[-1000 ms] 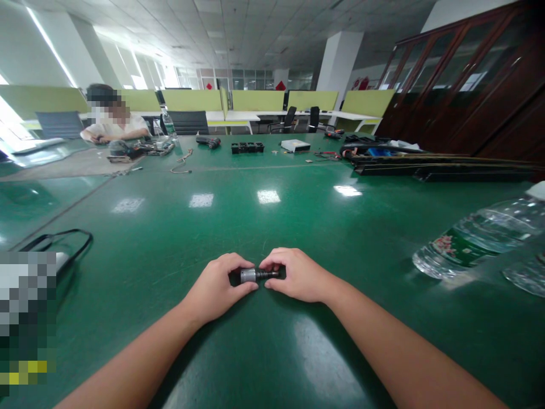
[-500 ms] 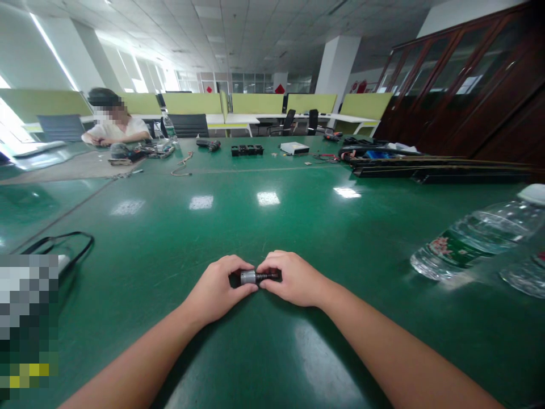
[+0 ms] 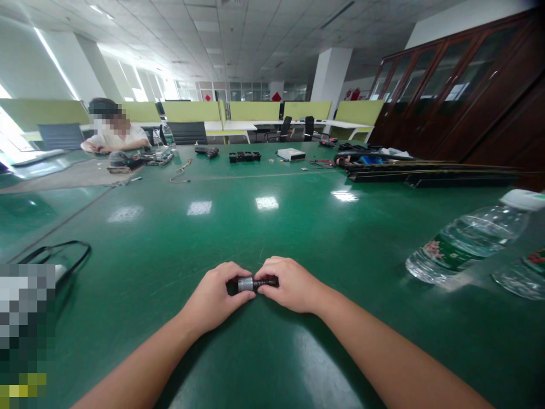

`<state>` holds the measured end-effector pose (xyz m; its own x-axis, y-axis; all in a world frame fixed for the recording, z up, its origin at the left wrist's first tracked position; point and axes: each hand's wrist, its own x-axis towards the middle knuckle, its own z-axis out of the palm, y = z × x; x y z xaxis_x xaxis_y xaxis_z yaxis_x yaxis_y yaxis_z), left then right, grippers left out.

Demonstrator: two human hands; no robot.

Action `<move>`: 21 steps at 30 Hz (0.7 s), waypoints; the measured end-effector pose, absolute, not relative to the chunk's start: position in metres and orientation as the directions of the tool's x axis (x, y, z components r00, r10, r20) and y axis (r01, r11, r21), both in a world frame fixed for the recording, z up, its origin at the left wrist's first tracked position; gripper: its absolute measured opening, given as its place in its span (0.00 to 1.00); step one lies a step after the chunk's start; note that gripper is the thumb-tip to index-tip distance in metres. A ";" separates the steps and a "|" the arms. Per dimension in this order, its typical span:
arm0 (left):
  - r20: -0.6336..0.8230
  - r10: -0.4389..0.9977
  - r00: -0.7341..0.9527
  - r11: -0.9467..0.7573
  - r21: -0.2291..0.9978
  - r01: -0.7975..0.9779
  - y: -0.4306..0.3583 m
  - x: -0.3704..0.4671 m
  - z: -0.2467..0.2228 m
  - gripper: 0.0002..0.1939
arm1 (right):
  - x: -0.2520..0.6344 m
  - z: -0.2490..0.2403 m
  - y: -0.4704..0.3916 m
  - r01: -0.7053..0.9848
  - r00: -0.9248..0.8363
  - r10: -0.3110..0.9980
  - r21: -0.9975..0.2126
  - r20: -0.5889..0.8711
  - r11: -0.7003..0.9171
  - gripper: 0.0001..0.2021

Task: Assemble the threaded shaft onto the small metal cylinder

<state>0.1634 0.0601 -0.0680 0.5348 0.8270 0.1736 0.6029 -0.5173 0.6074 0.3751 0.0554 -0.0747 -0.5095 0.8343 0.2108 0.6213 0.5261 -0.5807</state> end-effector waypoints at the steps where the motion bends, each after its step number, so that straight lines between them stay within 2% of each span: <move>1: 0.170 0.828 0.534 -0.514 0.609 0.604 0.060 0.163 -0.068 0.10 | 0.375 -0.075 0.055 0.622 -0.510 0.834 -0.580 0.210 0.526 0.07; 21: 0.170 0.840 0.515 -0.496 0.624 0.603 0.060 0.163 -0.071 0.12 | 0.380 -0.071 0.054 0.629 -0.513 0.837 -0.582 0.188 0.516 0.07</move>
